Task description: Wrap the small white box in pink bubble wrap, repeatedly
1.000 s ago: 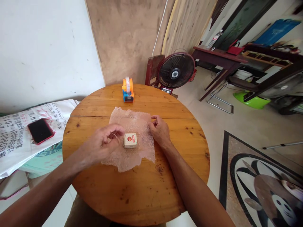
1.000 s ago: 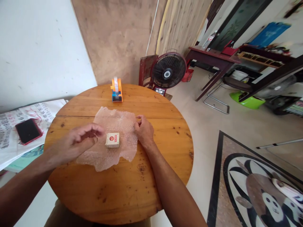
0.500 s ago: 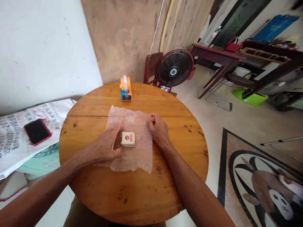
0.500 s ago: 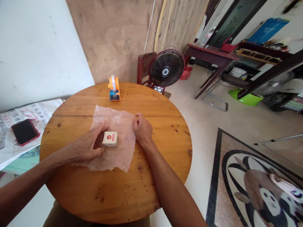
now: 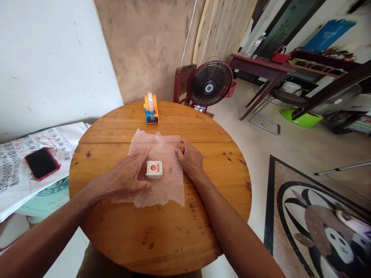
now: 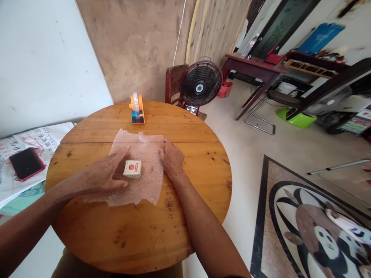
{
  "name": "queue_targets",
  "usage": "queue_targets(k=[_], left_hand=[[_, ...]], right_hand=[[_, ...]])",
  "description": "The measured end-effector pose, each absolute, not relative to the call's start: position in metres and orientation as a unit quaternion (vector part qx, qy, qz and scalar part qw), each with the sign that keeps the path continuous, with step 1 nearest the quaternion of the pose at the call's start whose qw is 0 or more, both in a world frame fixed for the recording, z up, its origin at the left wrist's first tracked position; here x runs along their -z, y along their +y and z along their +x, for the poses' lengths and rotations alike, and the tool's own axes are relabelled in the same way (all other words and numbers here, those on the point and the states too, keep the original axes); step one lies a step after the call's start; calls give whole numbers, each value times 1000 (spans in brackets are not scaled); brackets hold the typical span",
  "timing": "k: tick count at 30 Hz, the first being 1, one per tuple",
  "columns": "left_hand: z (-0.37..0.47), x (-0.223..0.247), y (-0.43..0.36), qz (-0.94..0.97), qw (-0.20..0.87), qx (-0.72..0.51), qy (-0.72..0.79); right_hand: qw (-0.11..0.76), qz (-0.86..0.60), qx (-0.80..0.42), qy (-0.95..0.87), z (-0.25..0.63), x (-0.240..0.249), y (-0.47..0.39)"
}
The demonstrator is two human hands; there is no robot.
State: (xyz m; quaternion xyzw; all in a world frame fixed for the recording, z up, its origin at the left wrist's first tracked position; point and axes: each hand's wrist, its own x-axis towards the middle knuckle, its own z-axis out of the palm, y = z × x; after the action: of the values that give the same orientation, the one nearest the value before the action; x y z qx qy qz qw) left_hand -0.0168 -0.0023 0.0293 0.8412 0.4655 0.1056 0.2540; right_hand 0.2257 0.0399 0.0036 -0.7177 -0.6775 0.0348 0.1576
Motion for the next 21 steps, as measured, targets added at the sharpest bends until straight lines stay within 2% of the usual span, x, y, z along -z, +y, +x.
queue_targets(k=[9,21], left_hand=[[-15,-2,7,796,354,-204,446],[-12,7,8,819,287,-204,453]], right_hand=[[176,-718,-47,-671,227,-1,42],[214,-716,-90,-659,233,-6,42]])
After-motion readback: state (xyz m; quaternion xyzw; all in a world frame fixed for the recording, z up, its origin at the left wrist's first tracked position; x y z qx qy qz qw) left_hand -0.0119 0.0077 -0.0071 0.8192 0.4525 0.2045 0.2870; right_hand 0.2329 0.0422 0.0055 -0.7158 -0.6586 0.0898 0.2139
